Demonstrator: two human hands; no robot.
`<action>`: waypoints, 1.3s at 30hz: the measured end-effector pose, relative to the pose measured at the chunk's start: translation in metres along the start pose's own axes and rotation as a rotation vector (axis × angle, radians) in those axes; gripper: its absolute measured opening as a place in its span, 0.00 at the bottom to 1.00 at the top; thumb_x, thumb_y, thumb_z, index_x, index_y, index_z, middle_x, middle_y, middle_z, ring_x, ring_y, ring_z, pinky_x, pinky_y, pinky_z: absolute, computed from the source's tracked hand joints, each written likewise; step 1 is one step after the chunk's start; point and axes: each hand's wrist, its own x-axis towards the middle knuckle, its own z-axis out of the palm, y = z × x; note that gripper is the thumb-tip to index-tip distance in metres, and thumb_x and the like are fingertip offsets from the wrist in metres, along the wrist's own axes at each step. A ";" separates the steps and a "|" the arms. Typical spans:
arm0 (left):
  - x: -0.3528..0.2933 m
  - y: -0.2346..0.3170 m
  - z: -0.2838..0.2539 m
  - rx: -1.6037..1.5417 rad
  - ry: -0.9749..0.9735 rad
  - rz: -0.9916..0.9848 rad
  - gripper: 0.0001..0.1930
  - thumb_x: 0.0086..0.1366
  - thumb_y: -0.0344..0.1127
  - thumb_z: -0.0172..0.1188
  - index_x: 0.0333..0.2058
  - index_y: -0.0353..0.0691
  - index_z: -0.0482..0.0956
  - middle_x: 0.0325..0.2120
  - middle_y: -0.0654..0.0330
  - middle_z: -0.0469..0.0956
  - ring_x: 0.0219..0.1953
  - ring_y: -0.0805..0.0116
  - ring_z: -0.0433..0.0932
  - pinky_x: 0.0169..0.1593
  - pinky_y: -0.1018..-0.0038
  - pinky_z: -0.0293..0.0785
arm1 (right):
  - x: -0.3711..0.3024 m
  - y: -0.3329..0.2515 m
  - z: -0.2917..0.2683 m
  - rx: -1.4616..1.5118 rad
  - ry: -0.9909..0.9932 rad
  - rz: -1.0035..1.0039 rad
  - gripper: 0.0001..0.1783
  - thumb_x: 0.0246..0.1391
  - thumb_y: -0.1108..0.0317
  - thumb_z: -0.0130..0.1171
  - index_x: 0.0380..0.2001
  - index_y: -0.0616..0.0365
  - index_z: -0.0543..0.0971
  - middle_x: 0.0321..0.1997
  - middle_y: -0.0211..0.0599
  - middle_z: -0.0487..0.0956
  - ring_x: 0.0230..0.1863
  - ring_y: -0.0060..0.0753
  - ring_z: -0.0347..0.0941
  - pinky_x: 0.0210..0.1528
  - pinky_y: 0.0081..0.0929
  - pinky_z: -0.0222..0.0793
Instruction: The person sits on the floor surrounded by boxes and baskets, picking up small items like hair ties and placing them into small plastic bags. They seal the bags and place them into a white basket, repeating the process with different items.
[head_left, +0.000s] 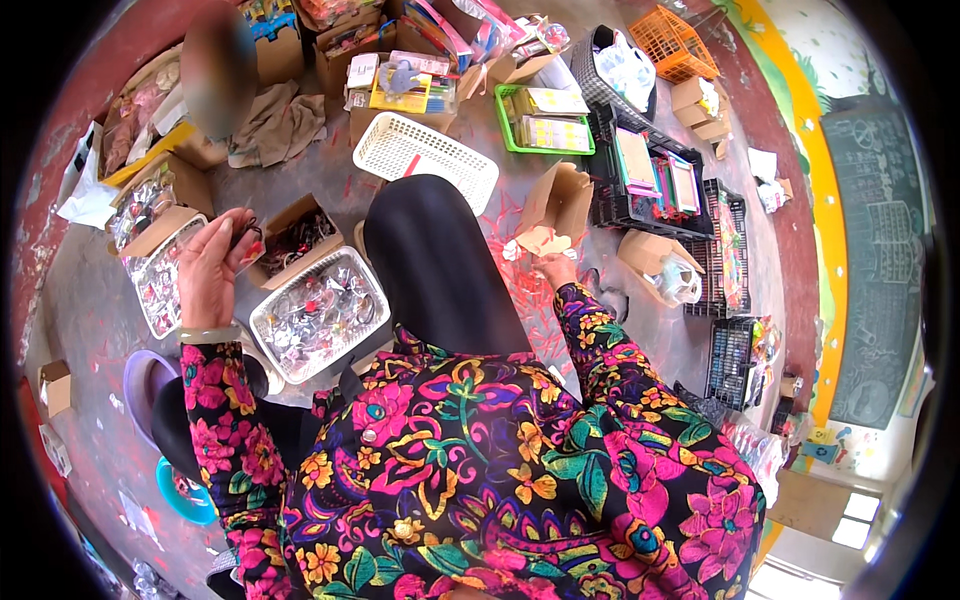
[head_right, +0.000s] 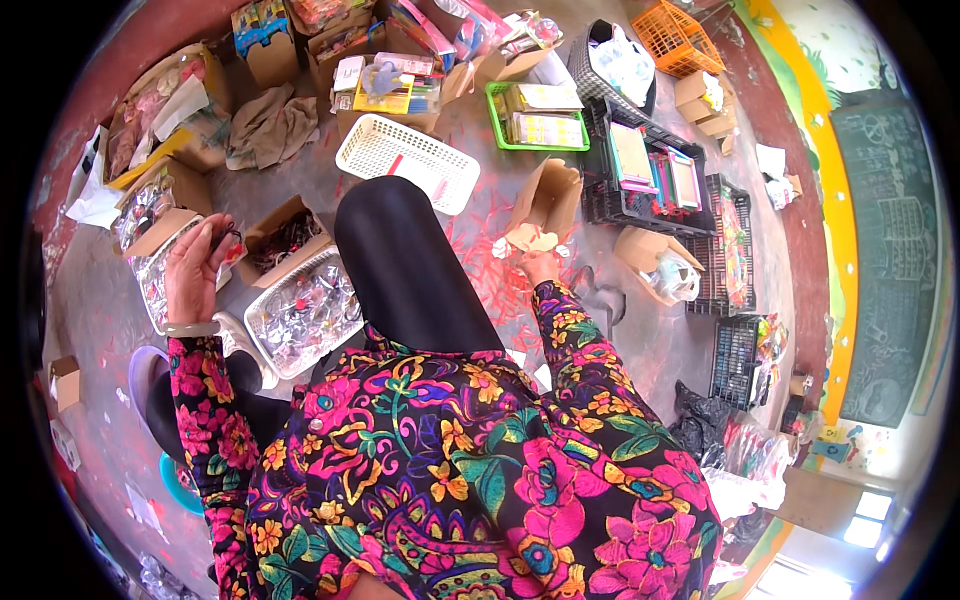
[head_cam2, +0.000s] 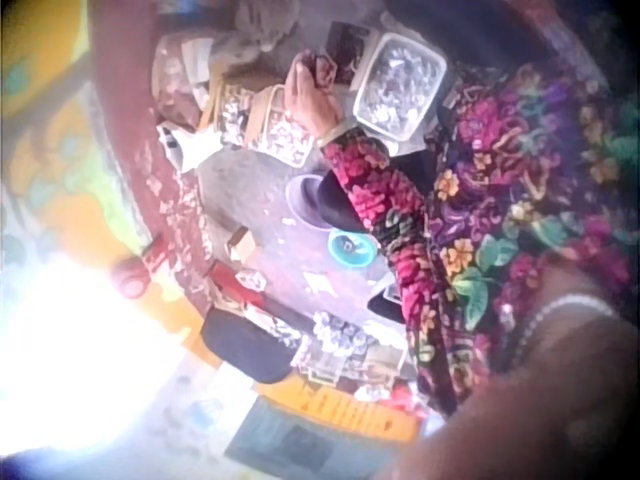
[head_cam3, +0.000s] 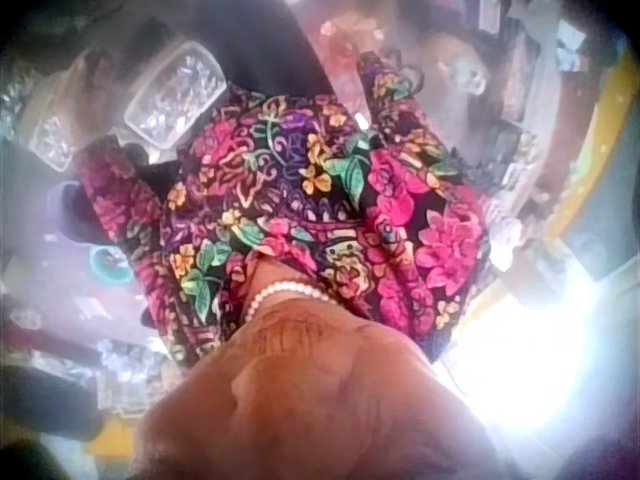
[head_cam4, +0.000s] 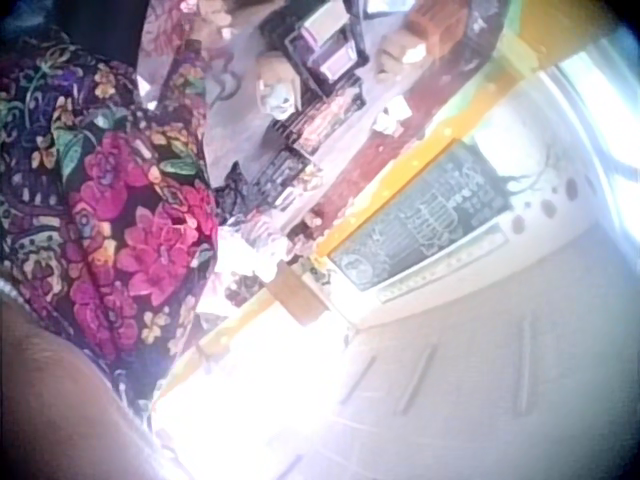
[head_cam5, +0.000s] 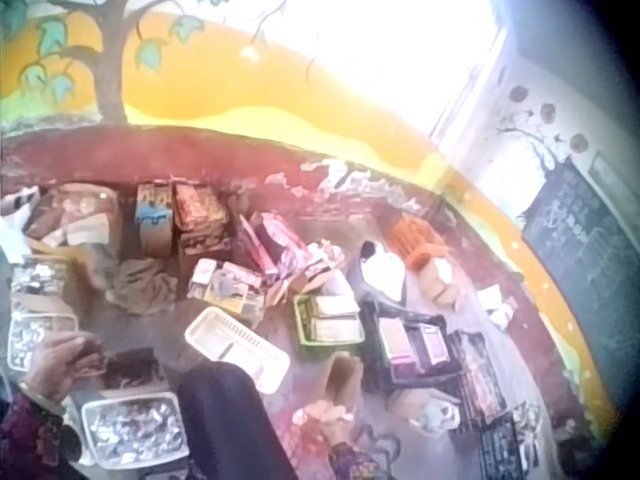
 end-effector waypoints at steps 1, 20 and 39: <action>0.000 0.000 -0.001 0.004 0.004 -0.003 0.13 0.65 0.29 0.48 0.43 0.26 0.72 0.41 0.50 0.75 0.46 0.66 0.74 0.48 0.77 0.73 | 0.000 -0.001 0.000 0.008 -0.074 -0.009 0.11 0.39 0.73 0.63 0.31 0.61 0.79 0.31 0.34 0.79 0.33 0.28 0.75 0.36 0.24 0.72; -0.005 0.001 -0.007 0.014 -0.005 -0.003 0.12 0.64 0.30 0.49 0.43 0.27 0.73 0.41 0.51 0.75 0.41 0.68 0.76 0.45 0.78 0.75 | -0.029 -0.037 -0.032 0.858 -0.565 0.340 0.15 0.57 0.63 0.49 0.47 0.50 0.68 0.41 0.37 0.75 0.43 0.37 0.72 0.43 0.36 0.69; -0.007 0.002 -0.002 -0.003 -0.021 0.000 0.13 0.64 0.30 0.49 0.43 0.27 0.72 0.41 0.51 0.75 0.41 0.68 0.76 0.44 0.79 0.75 | -0.030 -0.047 -0.039 1.008 -0.475 0.403 0.14 0.53 0.62 0.55 0.42 0.51 0.71 0.34 0.32 0.77 0.33 0.31 0.74 0.37 0.30 0.68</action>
